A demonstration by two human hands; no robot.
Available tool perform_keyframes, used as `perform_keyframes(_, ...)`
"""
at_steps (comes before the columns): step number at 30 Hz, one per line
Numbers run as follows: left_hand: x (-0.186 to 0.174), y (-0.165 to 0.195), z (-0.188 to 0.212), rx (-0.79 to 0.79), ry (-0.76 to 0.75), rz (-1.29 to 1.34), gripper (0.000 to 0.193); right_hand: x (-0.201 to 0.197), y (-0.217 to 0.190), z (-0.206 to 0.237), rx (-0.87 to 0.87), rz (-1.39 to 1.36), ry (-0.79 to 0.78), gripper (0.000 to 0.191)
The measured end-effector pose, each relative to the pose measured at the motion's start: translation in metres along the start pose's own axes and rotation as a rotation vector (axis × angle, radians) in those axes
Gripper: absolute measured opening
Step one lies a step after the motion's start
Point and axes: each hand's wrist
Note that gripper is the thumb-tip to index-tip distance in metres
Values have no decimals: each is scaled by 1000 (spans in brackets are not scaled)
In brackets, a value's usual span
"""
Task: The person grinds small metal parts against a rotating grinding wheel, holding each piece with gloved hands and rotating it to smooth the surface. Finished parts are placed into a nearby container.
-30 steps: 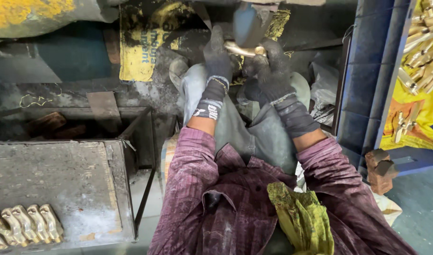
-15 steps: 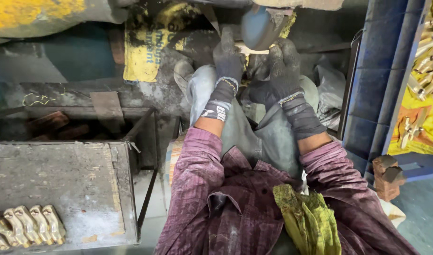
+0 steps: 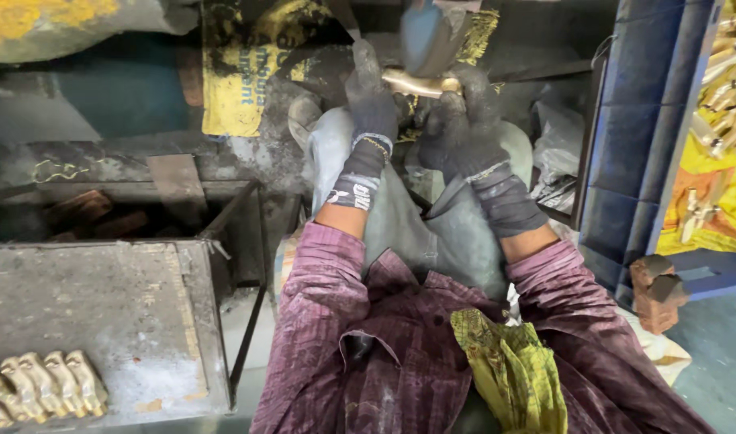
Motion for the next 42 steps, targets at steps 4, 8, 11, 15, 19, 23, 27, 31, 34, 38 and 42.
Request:
perform_keyframes(4, 3, -4, -3, 168, -248, -1086, 24, 0, 22, -4, -20, 273, 101, 27)
perform_keyframes(8, 8, -1, -6, -72, -315, -732, 28, -6, 32, -12, -118, 508, 133, 29)
perform_keyframes(11, 9, -2, -7, 24, -253, -676, 28, -9, 29, -18, -115, 568, 144, 28)
perform_keyframes(15, 3, 3, -8, 225, -140, -736, 33, -12, 11, -21, -233, 718, 94, 21)
perform_keyframes(19, -14, 29, -13, 270, -277, -837, 22, -7, -10, -19, 7, 218, 95, 13)
perform_keyframes(23, -52, 92, 0, -313, -398, 214, 36, -11, -28, 2, 203, -259, -47, 22)
perform_keyframes(27, -87, 149, 37, -419, -363, 390, 45, -15, -34, 29, 47, -444, -20, 34)
perform_keyframes(31, -86, 167, 57, -54, -369, 327, 36, -15, -26, 28, -5, -620, 23, 36)
perform_keyframes(34, -74, 153, 55, 27, -277, 281, 30, -17, -15, 9, 38, -793, 35, 36)
perform_keyframes(38, -68, 114, 49, 289, -214, -305, 36, -18, -5, -7, 6, -730, 75, 30)
perform_keyframes(42, -63, 89, 45, 645, -51, -872, 70, -16, -4, -13, 3, -433, 94, 29)
Point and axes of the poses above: each hand's wrist, its own z-axis away from the middle knuckle, its own x-axis out of the palm, y = z × x, and after that the axes turned 12 degrees about -y, right-handed
